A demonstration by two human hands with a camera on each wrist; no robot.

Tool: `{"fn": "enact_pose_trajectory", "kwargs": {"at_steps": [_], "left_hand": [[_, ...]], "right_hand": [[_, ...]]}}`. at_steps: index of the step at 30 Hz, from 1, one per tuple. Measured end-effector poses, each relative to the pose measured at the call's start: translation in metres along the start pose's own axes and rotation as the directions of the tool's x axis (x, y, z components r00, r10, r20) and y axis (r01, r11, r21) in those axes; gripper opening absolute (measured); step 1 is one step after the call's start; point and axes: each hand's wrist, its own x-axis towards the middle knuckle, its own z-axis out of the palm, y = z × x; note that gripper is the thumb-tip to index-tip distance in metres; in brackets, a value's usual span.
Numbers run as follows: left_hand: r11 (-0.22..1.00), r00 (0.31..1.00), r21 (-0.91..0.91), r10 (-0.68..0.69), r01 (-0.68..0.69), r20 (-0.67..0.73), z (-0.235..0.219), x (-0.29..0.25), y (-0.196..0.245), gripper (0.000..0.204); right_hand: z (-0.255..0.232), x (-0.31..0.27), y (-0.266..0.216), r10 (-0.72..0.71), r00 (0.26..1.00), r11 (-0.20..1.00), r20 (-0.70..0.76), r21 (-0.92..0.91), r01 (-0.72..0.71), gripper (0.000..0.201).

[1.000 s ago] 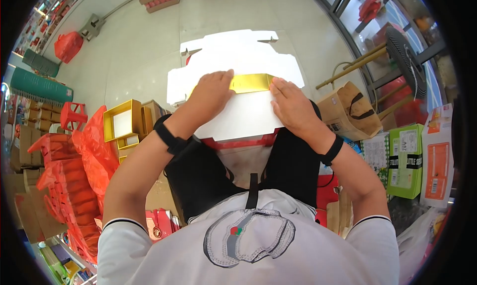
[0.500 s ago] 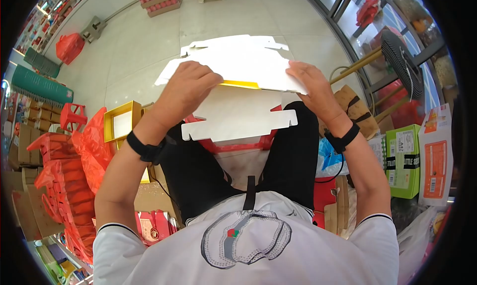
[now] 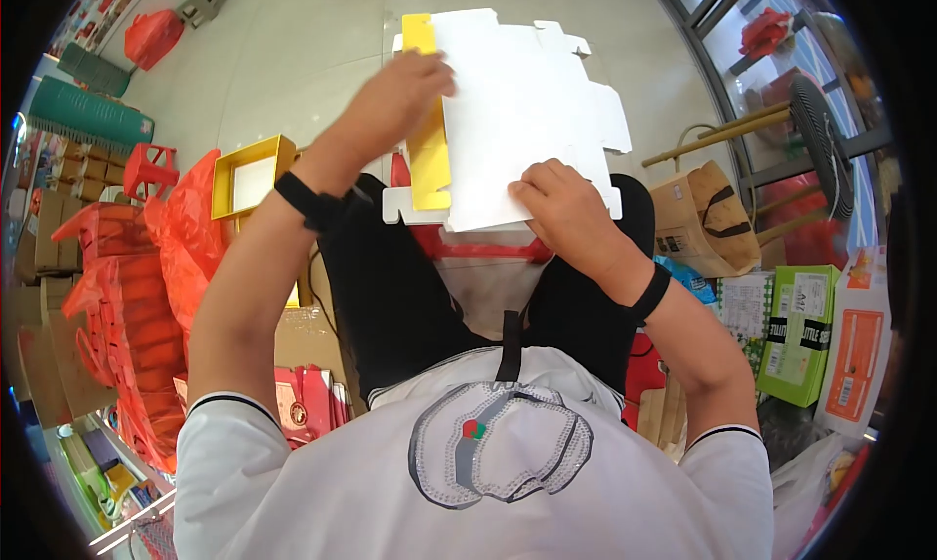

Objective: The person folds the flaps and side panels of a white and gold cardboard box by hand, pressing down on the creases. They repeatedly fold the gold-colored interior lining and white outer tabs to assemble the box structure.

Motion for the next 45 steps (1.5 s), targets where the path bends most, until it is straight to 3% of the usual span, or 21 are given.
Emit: {"fn": "enact_pose_trajectory", "kwargs": {"at_steps": [2,3,6,7,10,11,12,17,20,21,24,27,30,33,39,42,45], "left_hand": [[0.987,0.991,-0.16,0.049,-0.028,0.126,-0.004,-0.004,0.042,0.018],[0.982,0.981,-0.136,0.151,-0.134,0.124,0.002,-0.012,0.052,0.018],[0.994,0.892,0.109,-0.031,-0.02,0.451,-0.027,-0.02,0.075,0.019],[0.985,0.883,0.151,-0.142,0.082,0.448,-0.031,-0.03,0.071,0.023],[0.934,0.836,0.005,-0.322,0.357,0.444,-0.048,-0.055,0.081,0.033],[0.961,0.93,-0.15,-0.173,0.231,0.323,-0.046,-0.065,0.085,0.043],[0.973,0.96,-0.175,-0.102,0.151,0.262,-0.044,-0.063,0.093,0.043],[0.905,0.926,-0.237,-0.304,0.354,0.222,-0.012,-0.051,0.096,0.02],[0.845,0.876,-0.262,-0.398,0.466,0.274,-0.005,-0.035,0.08,0.025],[0.841,0.867,-0.258,-0.4,0.476,0.297,-0.003,-0.03,0.074,0.03],[0.696,0.733,-0.298,-0.485,0.654,0.477,-0.003,-0.016,0.068,0.032],[0.595,0.637,-0.291,-0.527,0.749,0.562,-0.011,-0.006,0.072,0.035],[0.672,0.652,-0.215,-0.508,0.709,0.563,-0.008,-0.005,0.071,0.036],[0.768,0.711,-0.122,-0.504,0.629,0.49,-0.001,-0.006,0.074,0.036],[0.835,0.761,-0.038,-0.481,0.55,0.436,0.01,-0.01,0.072,0.034],[0.747,0.728,-0.138,-0.563,0.651,0.391,0.004,-0.01,0.081,0.027],[0.809,0.826,-0.173,-0.536,0.562,0.176,0.013,-0.018,0.085,0.025]], "right_hand": [[0.001,0.0,0.002,0.002,1.0,1.0,-0.004,0.001,-0.002,0.031],[0.001,-0.001,0.002,0.002,1.0,1.0,-0.003,0.004,-0.002,0.032],[0.0,-0.003,0.007,0.007,1.0,0.998,-0.01,0.06,-0.007,0.036],[-0.002,-0.004,0.009,0.016,1.0,0.997,-0.003,0.077,-0.016,0.036],[-0.006,-0.002,0.009,0.044,0.999,0.991,-0.01,0.128,-0.042,0.033],[-0.007,0.0,0.01,0.053,0.999,0.989,-0.007,0.138,-0.051,0.03],[-0.007,0.002,0.011,0.063,0.998,0.987,-0.005,0.148,-0.062,0.027],[-0.007,0.014,0.021,0.258,0.966,0.902,0.029,0.35,-0.251,0.013],[-0.015,0.031,0.04,0.439,0.848,0.726,0.295,0.44,-0.529,0.018],[-0.014,0.035,0.045,0.444,0.848,0.726,0.289,0.439,-0.53,0.022],[-0.004,0.044,0.062,0.442,0.821,0.744,0.36,0.365,-0.56,0.024],[0.0,0.048,0.065,0.465,0.791,0.731,0.398,0.331,-0.597,0.026],[-0.001,0.052,0.066,0.466,0.769,0.74,0.437,0.285,-0.61,0.027],[0.0,0.056,0.065,0.453,0.778,0.794,0.435,0.2,-0.574,0.028],[0.005,0.054,0.068,0.421,0.806,0.822,0.416,0.202,-0.533,0.029],[0.009,0.051,0.065,0.402,0.836,0.847,0.374,0.195,-0.495,0.025],[0.005,0.051,0.055,0.468,0.822,0.806,0.324,0.225,-0.547,0.026]]}}
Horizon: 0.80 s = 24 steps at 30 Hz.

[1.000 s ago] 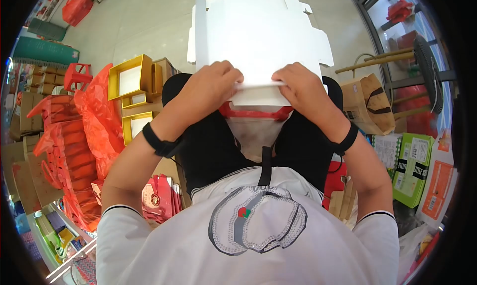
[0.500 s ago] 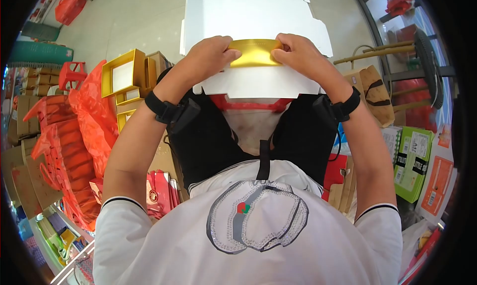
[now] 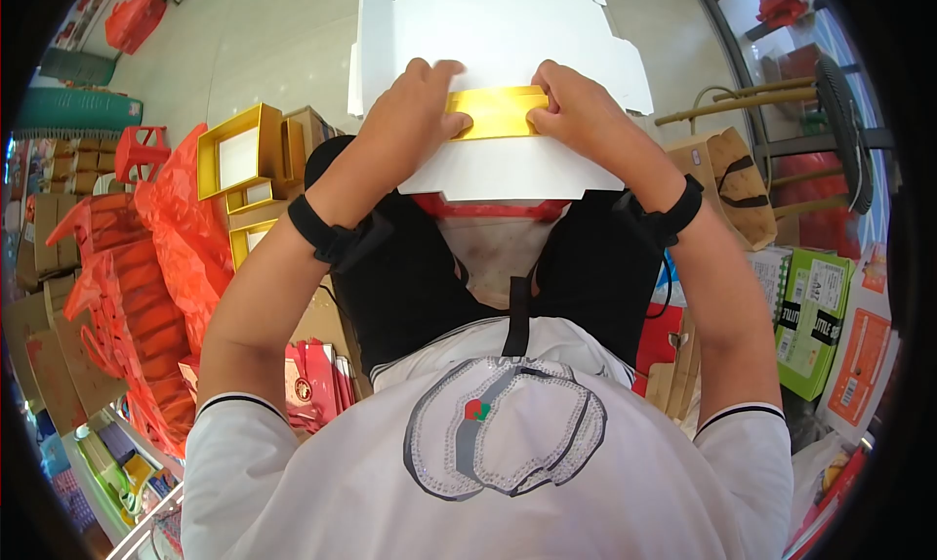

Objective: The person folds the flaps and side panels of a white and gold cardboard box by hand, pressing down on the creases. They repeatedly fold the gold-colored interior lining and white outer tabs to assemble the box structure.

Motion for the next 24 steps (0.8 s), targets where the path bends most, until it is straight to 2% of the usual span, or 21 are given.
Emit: {"fn": "enact_pose_trajectory", "kwargs": {"at_steps": [3,6,9,10,13,16,19,22,24], "left_hand": [[0.935,0.949,0.164,0.31,-0.315,0.06,0.006,0.002,-0.009,0.031],[0.928,0.942,0.167,0.325,-0.334,0.079,0.001,-0.006,-0.004,0.033],[0.91,0.922,0.151,0.374,-0.386,0.103,-0.003,-0.002,-0.009,0.039],[0.9,0.911,0.147,0.396,-0.41,0.114,-0.003,-0.001,-0.01,0.042],[0.903,0.919,0.176,0.375,-0.392,0.122,-0.006,-0.005,-0.005,0.054],[0.915,0.929,0.162,0.356,-0.369,0.106,-0.006,-0.005,-0.008,0.061],[0.916,0.924,0.13,0.367,-0.379,0.105,-0.006,-0.003,-0.016,0.058],[0.98,0.973,0.086,0.167,-0.182,0.161,-0.007,0.007,-0.013,0.054],[0.995,0.966,0.09,0.024,-0.048,0.257,-0.015,0.02,-0.005,0.052]], "right_hand": [[0.012,-0.008,0.003,-0.128,0.972,0.992,-0.199,-0.027,0.125,0.03],[0.004,-0.016,-0.005,-0.183,0.97,0.976,-0.16,-0.146,0.161,0.034],[0.0,-0.025,-0.005,-0.413,0.904,0.893,-0.109,-0.242,0.379,0.037],[0.003,-0.026,-0.003,-0.449,0.884,0.872,-0.128,-0.277,0.403,0.038],[0.006,-0.022,0.002,-0.526,0.838,0.82,-0.145,-0.347,0.455,0.036],[0.012,-0.02,0.003,-0.552,0.816,0.784,-0.172,-0.44,0.437,0.031],[0.008,-0.015,0.008,-0.523,0.84,0.79,-0.142,-0.45,0.416,0.025],[0.003,-0.005,0.005,-0.37,0.91,0.905,-0.186,-0.295,0.307,0.022],[0.003,0.005,0.009,-0.32,0.93,0.938,-0.181,-0.196,0.285,0.025]]}}
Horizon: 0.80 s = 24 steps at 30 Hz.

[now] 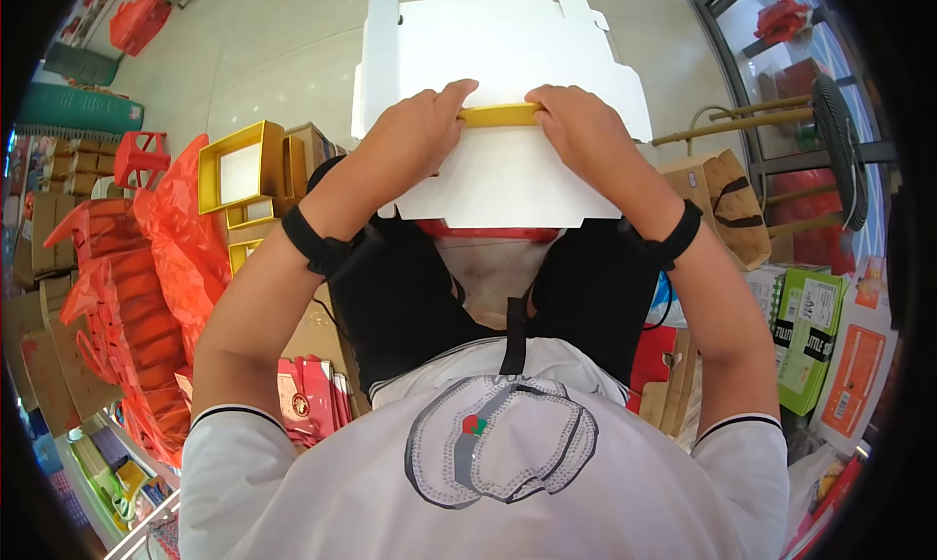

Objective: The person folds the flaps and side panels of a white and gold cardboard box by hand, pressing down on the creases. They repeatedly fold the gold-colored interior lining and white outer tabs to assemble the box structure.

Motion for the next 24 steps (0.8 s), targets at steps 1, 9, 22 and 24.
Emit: {"fn": "enact_pose_trajectory", "kwargs": {"at_steps": [1,9,22,24], "left_hand": [[0.998,0.996,-0.011,-0.065,0.066,0.055,-0.004,0.004,0.002,0.051],[0.956,0.968,0.291,0.107,-0.037,-0.227,0.008,0.014,-0.006,0.042],[0.907,0.952,0.4,0.231,-0.136,-0.201,0.041,-0.033,0.015,0.047],[0.914,0.963,0.393,0.187,-0.098,-0.195,0.038,-0.039,0.011,0.047]], "right_hand": [[0.0,0.003,0.003,0.025,1.0,0.999,0.01,0.046,-0.025,0.027],[-0.006,0.014,-0.005,0.08,0.997,0.966,0.016,-0.249,-0.074,0.025],[0.028,-0.034,-0.033,-0.16,0.987,0.961,0.007,-0.229,0.157,0.05],[0.023,-0.038,-0.025,-0.134,0.991,0.956,0.017,-0.26,0.134,0.049]]}}
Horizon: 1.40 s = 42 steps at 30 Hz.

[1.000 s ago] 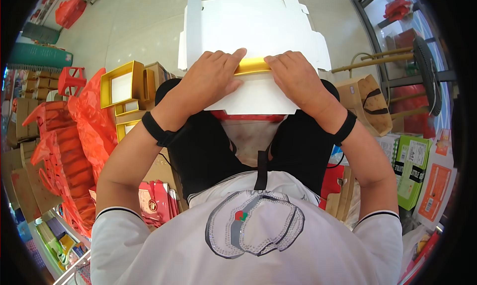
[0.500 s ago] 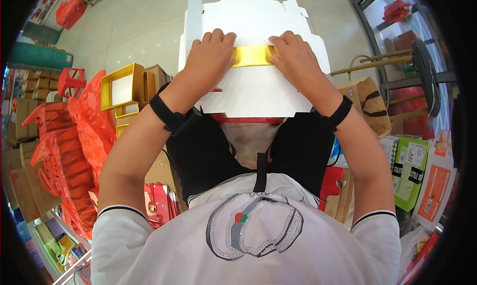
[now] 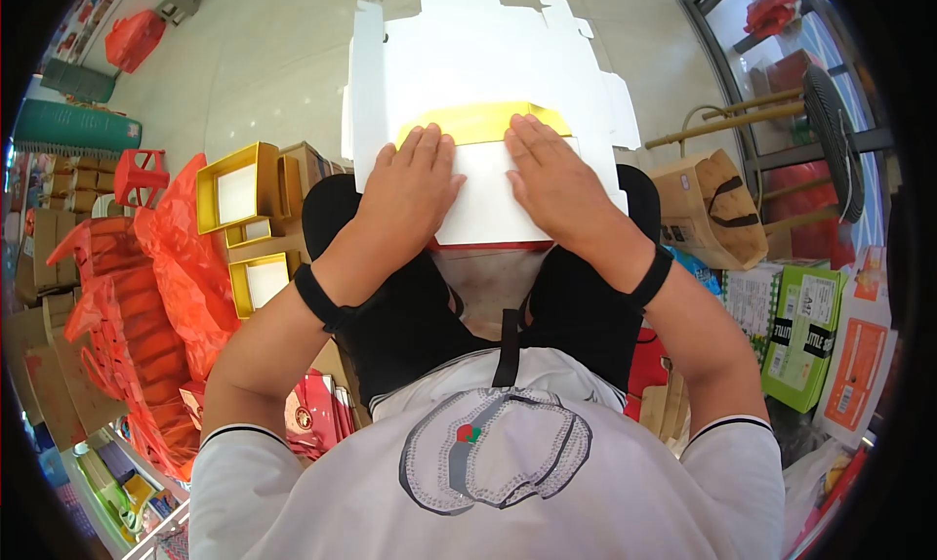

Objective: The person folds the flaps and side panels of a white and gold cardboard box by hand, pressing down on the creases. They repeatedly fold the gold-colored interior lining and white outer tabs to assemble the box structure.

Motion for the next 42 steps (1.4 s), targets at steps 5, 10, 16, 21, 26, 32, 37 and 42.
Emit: {"fn": "enact_pose_trajectory", "kwargs": {"at_steps": [5,10,16,21,26,32,37,42], "left_hand": [[0.988,0.999,0.153,0.032,-0.027,-0.035,-0.002,-0.012,-0.011,0.047],[0.99,0.962,0.045,-0.139,0.132,0.234,-0.032,0.02,-0.008,0.048],[0.986,0.977,-0.031,0.156,-0.162,-0.145,0.0,0.06,-0.019,0.042],[0.941,0.996,-0.338,0.009,0.023,0.092,-0.013,0.071,-0.024,0.03],[0.915,0.957,-0.3,0.218,-0.268,-0.19,-0.039,0.062,-0.039,0.028],[0.941,0.93,-0.094,0.302,-0.326,-0.21,-0.043,0.041,-0.078,0.03],[0.932,0.911,-0.021,0.348,-0.361,-0.223,-0.04,0.056,-0.1,0.021],[0.935,0.911,-0.083,0.312,-0.345,-0.27,-0.043,0.062,-0.087,0.021]], "right_hand": [[-0.014,-0.017,0.017,0.046,0.999,0.997,0.019,-0.068,-0.044,0.049],[-0.012,-0.015,0.017,0.062,0.998,0.995,0.01,-0.077,-0.061,0.048],[-0.028,-0.01,0.018,0.155,0.988,0.965,-0.027,0.22,-0.145,0.039],[-0.048,-0.018,0.065,0.186,0.977,0.976,-0.109,0.137,-0.17,0.049],[-0.07,-0.025,0.089,0.072,0.989,0.995,-0.13,-0.053,-0.079,0.065],[-0.075,-0.024,0.062,-0.179,0.967,0.983,-0.181,-0.079,0.167,0.04],[-0.068,-0.013,-0.01,-0.258,0.94,0.959,-0.224,0.058,0.277,0.024],[-0.026,-0.012,-0.025,-0.178,0.972,0.976,-0.153,0.096,0.194,0.024]]}}
